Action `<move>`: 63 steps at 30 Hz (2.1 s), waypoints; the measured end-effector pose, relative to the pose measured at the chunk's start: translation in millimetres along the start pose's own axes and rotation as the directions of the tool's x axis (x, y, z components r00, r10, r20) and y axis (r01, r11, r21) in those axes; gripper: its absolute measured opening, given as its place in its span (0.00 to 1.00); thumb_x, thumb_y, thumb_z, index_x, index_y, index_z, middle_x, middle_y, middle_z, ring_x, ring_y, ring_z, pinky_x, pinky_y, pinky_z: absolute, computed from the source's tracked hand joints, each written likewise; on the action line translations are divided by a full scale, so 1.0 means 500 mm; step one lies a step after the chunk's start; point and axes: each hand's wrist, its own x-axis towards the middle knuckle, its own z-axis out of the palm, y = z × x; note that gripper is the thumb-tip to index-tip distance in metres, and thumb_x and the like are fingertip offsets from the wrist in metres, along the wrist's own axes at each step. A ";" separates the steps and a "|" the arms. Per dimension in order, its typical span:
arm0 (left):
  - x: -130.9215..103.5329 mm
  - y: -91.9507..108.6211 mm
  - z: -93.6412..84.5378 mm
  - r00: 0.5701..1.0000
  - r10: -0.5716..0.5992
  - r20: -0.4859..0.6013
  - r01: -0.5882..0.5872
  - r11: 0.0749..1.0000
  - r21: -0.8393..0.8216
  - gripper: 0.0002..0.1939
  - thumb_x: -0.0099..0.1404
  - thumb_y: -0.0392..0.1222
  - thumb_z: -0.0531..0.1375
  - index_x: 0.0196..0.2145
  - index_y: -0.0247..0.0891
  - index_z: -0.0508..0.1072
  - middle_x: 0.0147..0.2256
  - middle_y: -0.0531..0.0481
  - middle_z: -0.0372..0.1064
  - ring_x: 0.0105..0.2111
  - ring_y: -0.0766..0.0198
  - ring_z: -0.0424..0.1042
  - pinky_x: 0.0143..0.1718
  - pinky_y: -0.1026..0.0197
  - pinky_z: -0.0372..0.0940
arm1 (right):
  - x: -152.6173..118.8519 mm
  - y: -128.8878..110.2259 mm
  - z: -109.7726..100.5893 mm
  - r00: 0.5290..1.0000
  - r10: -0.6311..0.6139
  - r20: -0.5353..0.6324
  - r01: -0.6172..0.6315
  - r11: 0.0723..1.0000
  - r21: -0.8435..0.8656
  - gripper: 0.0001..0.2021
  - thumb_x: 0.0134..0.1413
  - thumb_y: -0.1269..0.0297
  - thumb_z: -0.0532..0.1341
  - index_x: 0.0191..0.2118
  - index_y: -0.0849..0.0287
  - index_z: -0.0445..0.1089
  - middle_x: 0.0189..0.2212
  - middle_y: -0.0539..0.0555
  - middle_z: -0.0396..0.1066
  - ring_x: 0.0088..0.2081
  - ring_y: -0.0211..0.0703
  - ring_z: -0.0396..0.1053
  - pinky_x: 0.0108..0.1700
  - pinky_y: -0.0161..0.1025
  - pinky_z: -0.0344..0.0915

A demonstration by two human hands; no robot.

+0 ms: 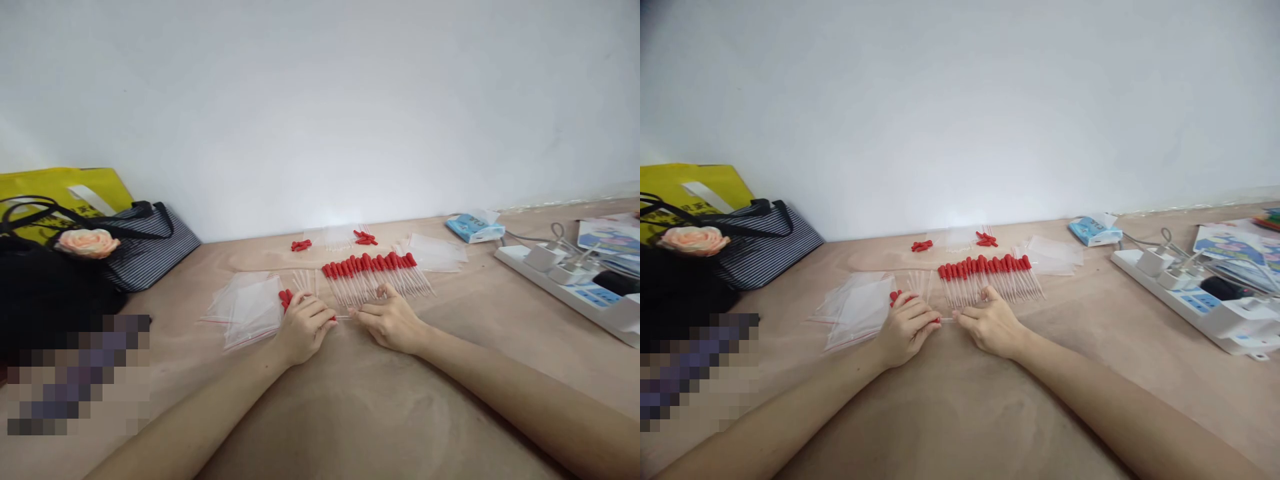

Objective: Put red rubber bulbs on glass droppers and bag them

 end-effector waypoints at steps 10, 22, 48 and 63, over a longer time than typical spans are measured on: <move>0.001 0.000 -0.002 0.998 0.060 0.033 -0.060 0.998 -0.024 0.09 0.62 0.36 0.49 0.31 0.38 0.68 0.27 0.51 0.69 0.29 0.65 0.65 0.44 0.55 0.53 | -0.001 -0.001 0.003 0.995 -0.092 -0.049 0.089 0.993 -0.073 0.13 0.54 0.76 0.46 0.37 0.61 0.66 0.24 0.48 0.69 0.22 0.33 0.59 0.34 0.41 0.48; 0.003 0.004 -0.003 0.998 0.063 0.018 -0.064 0.997 0.031 0.09 0.62 0.37 0.50 0.28 0.38 0.68 0.25 0.53 0.69 0.27 0.66 0.65 0.47 0.52 0.49 | 0.018 -0.019 0.011 0.995 -0.013 -0.100 0.017 0.999 0.040 0.13 0.48 0.78 0.47 0.32 0.63 0.68 0.20 0.49 0.65 0.20 0.34 0.53 0.31 0.39 0.47; 0.000 0.002 -0.006 0.989 -0.080 -0.126 0.072 0.995 -0.068 0.05 0.59 0.42 0.56 0.29 0.41 0.71 0.24 0.55 0.73 0.26 0.67 0.68 0.47 0.53 0.48 | -0.002 -0.006 0.008 0.977 0.211 0.043 -0.215 0.942 0.259 0.10 0.56 0.68 0.50 0.35 0.61 0.68 0.24 0.51 0.71 0.24 0.34 0.62 0.36 0.39 0.47; 0.009 -0.002 -0.014 0.996 -0.079 -0.040 0.075 0.992 -0.104 0.09 0.60 0.44 0.54 0.27 0.40 0.71 0.22 0.56 0.71 0.26 0.67 0.67 0.49 0.53 0.45 | 0.012 -0.009 -0.009 0.966 0.215 0.145 -0.233 0.965 0.122 0.10 0.54 0.63 0.52 0.32 0.58 0.70 0.26 0.53 0.68 0.30 0.40 0.60 0.33 0.38 0.47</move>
